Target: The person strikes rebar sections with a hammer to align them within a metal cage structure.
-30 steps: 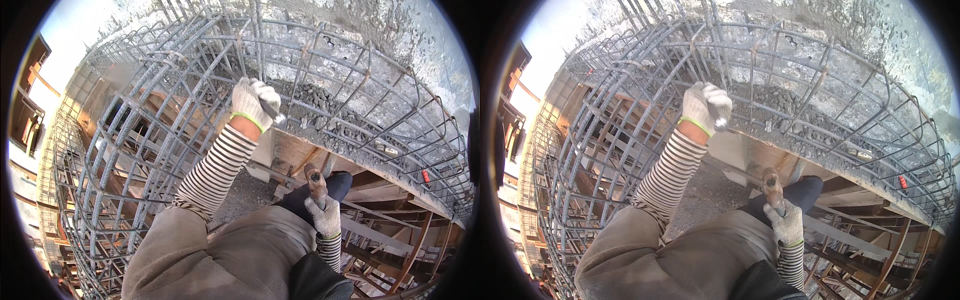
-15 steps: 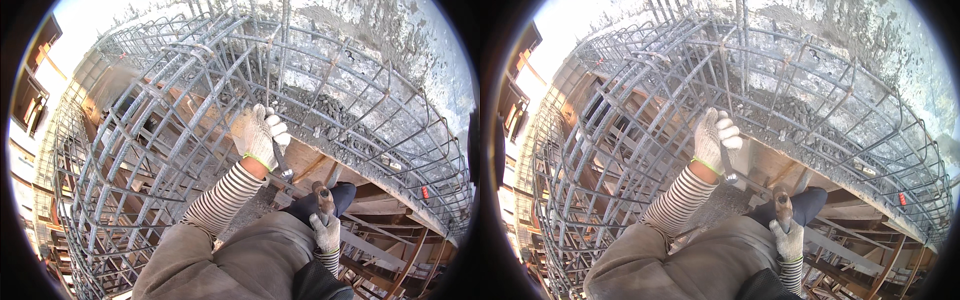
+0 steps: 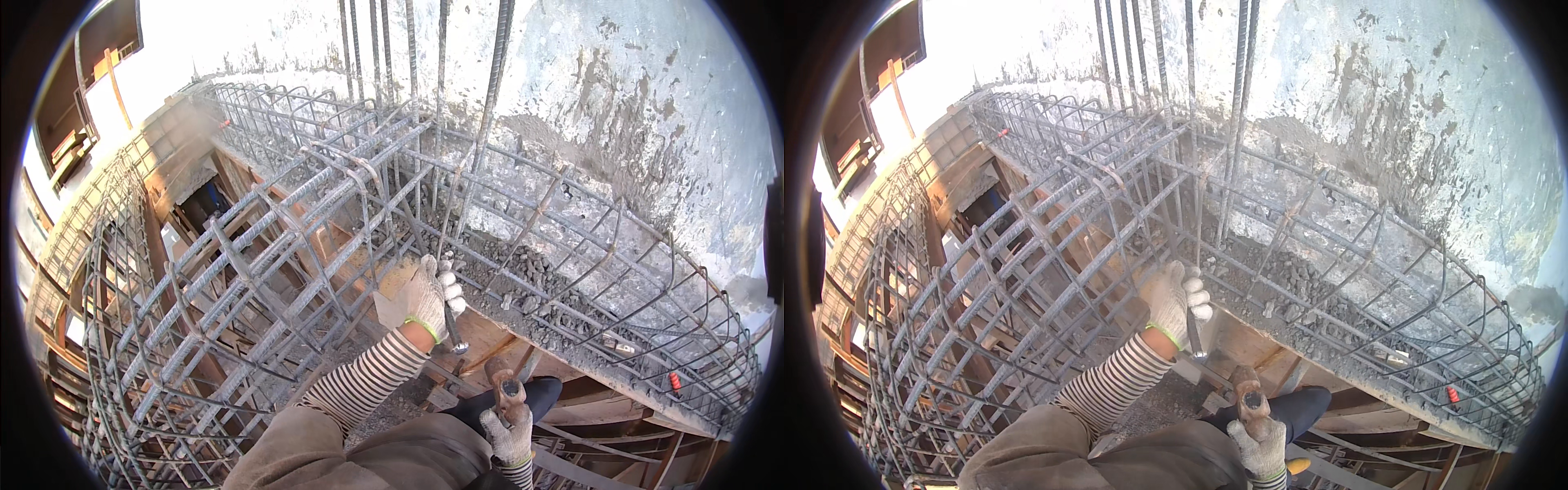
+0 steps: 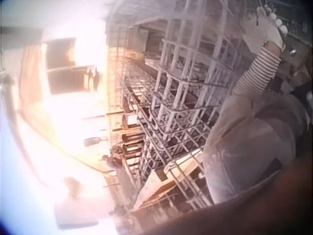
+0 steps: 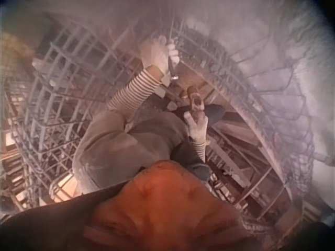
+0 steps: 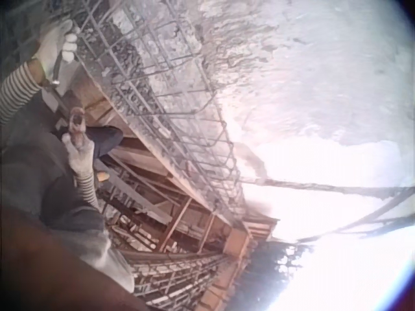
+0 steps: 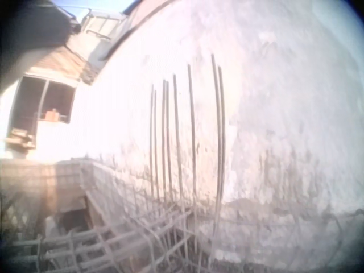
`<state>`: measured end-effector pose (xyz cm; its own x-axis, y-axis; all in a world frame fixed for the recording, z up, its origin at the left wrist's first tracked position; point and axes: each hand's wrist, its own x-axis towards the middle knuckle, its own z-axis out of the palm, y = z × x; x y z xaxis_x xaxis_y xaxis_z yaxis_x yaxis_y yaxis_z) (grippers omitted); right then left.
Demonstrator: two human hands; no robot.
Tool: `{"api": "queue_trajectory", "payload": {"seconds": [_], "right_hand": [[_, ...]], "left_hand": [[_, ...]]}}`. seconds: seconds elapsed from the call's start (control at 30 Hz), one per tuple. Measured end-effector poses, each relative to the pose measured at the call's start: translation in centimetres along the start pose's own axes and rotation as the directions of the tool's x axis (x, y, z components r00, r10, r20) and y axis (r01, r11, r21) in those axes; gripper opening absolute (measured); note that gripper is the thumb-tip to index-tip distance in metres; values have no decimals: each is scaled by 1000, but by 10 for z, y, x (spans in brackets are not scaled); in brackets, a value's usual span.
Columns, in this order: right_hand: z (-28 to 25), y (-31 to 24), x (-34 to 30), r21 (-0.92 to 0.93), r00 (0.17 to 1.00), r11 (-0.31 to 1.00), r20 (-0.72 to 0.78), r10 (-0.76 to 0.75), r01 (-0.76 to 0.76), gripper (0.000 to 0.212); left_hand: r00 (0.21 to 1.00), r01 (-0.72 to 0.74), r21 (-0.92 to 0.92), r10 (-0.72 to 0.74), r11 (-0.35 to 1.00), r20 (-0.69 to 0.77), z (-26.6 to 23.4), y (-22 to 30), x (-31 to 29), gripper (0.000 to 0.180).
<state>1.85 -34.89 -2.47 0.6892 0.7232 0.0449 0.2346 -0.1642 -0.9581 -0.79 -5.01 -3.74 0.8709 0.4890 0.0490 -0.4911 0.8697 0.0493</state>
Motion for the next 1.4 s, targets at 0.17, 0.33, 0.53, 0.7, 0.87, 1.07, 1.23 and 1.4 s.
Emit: {"api": "queue_trajectory", "payload": {"seconds": [0.17,0.33,0.53,0.7,0.87,1.07,1.23,1.4], "right_hand": [[-3,4,-1,-82,997,996,53,50,-45,28],[0,13,-4,-149,998,987,46,-48,54,21],[6,-12,-8,233,991,965,-30,132,-122,19],[0,-11,-1,267,998,962,46,53,-63,45],[2,-6,-2,173,996,984,88,36,-51,53],[15,4,-4,543,995,833,66,81,-103,61],[22,11,4,472,994,878,107,38,-84,60],[21,21,9,942,992,317,125,-34,-108,54]], "left_hand": [[988,70,-205,-40,976,150,0,9,15,44],[993,-78,-156,90,985,72,13,13,36,42],[994,-110,-142,113,984,9,20,33,47,38],[990,-102,-133,114,986,81,40,15,22,33],[987,-62,-145,83,987,141,33,19,27,33],[970,-40,-160,77,986,231,24,25,30,32],[972,-52,-163,88,985,217,17,38,27,24],[960,-59,-191,108,980,257,24,38,44,20]]}}
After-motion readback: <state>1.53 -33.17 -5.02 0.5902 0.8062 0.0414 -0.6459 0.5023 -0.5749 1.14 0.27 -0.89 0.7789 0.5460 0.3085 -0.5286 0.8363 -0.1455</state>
